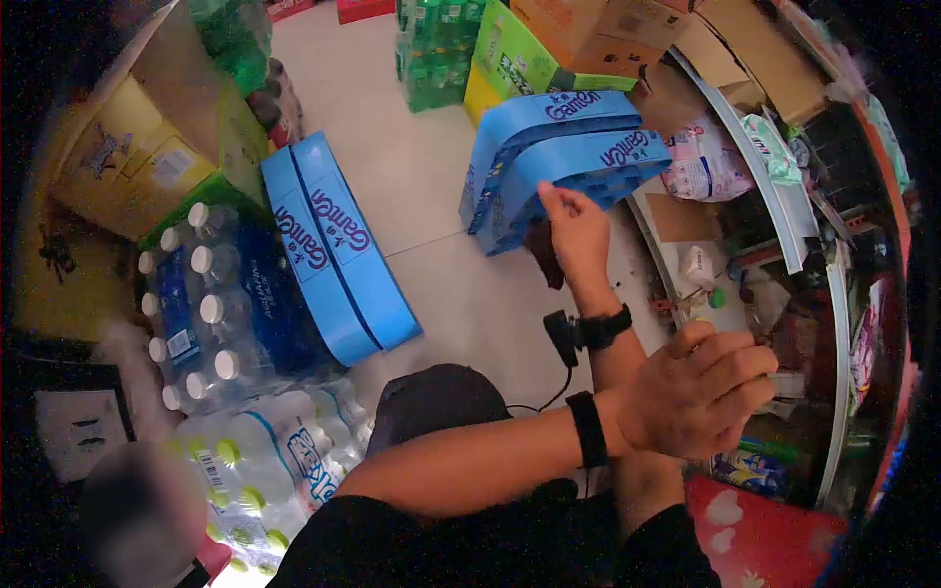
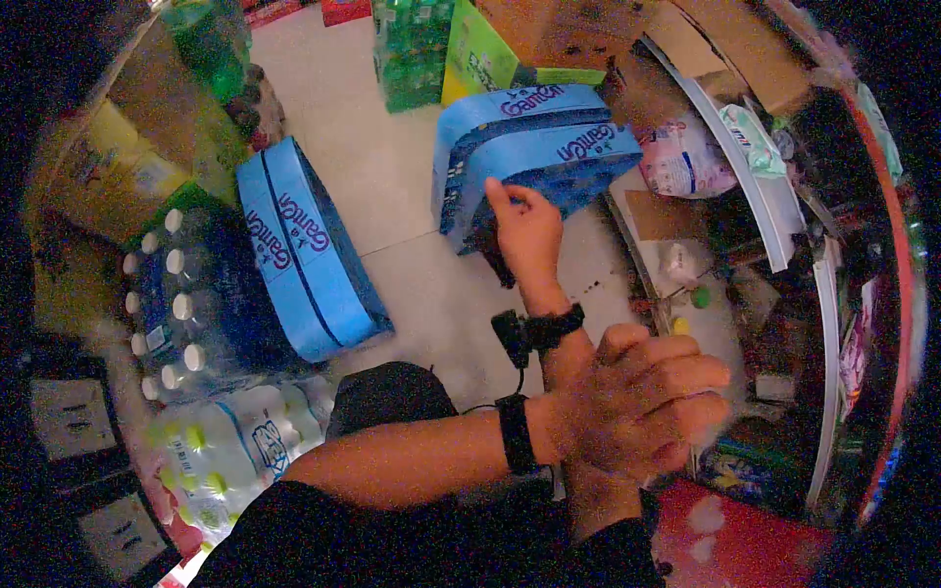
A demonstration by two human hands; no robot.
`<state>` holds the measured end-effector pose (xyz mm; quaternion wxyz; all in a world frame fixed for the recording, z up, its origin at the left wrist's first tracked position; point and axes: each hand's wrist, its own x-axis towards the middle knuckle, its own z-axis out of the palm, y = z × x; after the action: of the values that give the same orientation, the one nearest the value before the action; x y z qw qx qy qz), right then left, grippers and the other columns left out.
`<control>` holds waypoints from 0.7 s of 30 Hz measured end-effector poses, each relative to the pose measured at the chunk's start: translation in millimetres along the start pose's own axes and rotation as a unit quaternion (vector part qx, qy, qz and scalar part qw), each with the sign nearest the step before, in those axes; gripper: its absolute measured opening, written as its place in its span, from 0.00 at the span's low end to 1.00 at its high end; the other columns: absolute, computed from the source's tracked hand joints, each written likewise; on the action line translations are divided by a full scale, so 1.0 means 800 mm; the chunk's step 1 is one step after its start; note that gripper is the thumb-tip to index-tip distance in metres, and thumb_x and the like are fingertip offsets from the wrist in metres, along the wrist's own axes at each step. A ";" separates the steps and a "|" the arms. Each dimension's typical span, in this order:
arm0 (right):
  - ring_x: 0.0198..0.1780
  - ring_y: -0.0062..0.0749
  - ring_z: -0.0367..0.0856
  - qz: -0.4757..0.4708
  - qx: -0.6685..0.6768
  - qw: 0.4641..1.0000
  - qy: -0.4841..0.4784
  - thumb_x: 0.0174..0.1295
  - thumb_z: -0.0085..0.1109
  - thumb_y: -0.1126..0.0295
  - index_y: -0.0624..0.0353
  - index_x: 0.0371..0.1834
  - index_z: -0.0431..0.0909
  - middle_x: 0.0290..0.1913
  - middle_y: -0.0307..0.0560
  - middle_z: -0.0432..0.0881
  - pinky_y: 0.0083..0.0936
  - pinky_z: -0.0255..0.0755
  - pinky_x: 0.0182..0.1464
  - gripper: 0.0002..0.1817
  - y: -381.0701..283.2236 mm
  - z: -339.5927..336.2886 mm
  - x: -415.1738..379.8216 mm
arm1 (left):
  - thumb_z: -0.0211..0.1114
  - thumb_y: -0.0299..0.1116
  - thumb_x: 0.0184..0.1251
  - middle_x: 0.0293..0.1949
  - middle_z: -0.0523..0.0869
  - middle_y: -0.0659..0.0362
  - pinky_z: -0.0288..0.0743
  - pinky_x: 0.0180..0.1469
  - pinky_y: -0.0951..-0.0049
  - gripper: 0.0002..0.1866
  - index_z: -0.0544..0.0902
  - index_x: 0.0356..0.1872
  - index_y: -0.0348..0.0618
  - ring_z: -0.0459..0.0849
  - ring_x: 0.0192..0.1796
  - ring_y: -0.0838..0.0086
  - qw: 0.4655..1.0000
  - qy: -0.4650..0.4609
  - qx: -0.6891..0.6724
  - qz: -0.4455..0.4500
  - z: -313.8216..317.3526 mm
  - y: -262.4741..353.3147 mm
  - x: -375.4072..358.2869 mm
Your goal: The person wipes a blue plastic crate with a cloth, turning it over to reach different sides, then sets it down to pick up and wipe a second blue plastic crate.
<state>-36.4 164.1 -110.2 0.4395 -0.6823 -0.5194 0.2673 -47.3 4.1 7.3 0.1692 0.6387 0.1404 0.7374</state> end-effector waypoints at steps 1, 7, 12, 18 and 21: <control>0.29 0.30 0.82 -0.010 -0.004 1.000 0.015 0.62 0.73 0.47 0.64 0.38 0.89 0.26 0.48 0.86 0.29 0.75 0.37 0.25 -0.006 -0.003 0.010 | 0.66 0.34 0.51 0.57 0.78 0.58 0.63 0.60 0.59 0.22 0.79 0.51 0.47 0.79 0.58 0.63 1.000 -0.002 0.000 0.002 -0.001 -0.001 0.000; 0.28 0.24 0.77 -0.011 -0.002 1.000 -0.006 0.63 0.73 0.52 0.67 0.34 0.88 0.25 0.43 0.84 0.28 0.73 0.35 0.23 0.002 -0.001 0.036 | 0.65 0.32 0.53 0.56 0.80 0.56 0.65 0.60 0.58 0.21 0.79 0.52 0.48 0.80 0.57 0.60 1.000 0.008 0.017 -0.012 -0.014 -0.016 0.008; 0.31 0.21 0.77 0.095 0.203 0.974 0.019 0.67 0.70 0.60 0.64 0.38 0.87 0.34 0.38 0.87 0.24 0.72 0.35 0.15 0.027 -0.085 0.042 | 0.67 0.31 0.58 0.54 0.82 0.50 0.68 0.61 0.53 0.18 0.79 0.51 0.46 0.79 0.57 0.54 0.995 0.029 0.030 -0.094 -0.023 -0.044 0.014; 0.32 0.22 0.80 0.118 0.334 0.935 0.034 0.70 0.68 0.61 0.58 0.40 0.82 0.33 0.37 0.82 0.23 0.74 0.34 0.12 0.003 -0.222 -0.038 | 0.70 0.30 0.51 0.62 0.74 0.39 0.65 0.71 0.50 0.35 0.70 0.63 0.32 0.74 0.63 0.45 0.960 -0.025 0.135 -0.246 -0.023 -0.100 0.005; 0.29 0.22 0.78 0.151 0.375 0.913 0.048 0.69 0.70 0.60 0.55 0.32 0.81 0.28 0.34 0.78 0.21 0.72 0.33 0.12 -0.003 -0.259 -0.072 | 0.74 0.34 0.47 0.65 0.71 0.37 0.65 0.73 0.51 0.45 0.65 0.68 0.30 0.72 0.67 0.42 0.919 -0.176 0.159 -0.314 -0.026 -0.101 -0.010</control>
<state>114.2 43.0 -15.9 0.6416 -0.5499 -0.2501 0.4727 -61.4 73.9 -37.3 0.3102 0.6995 0.4170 0.4905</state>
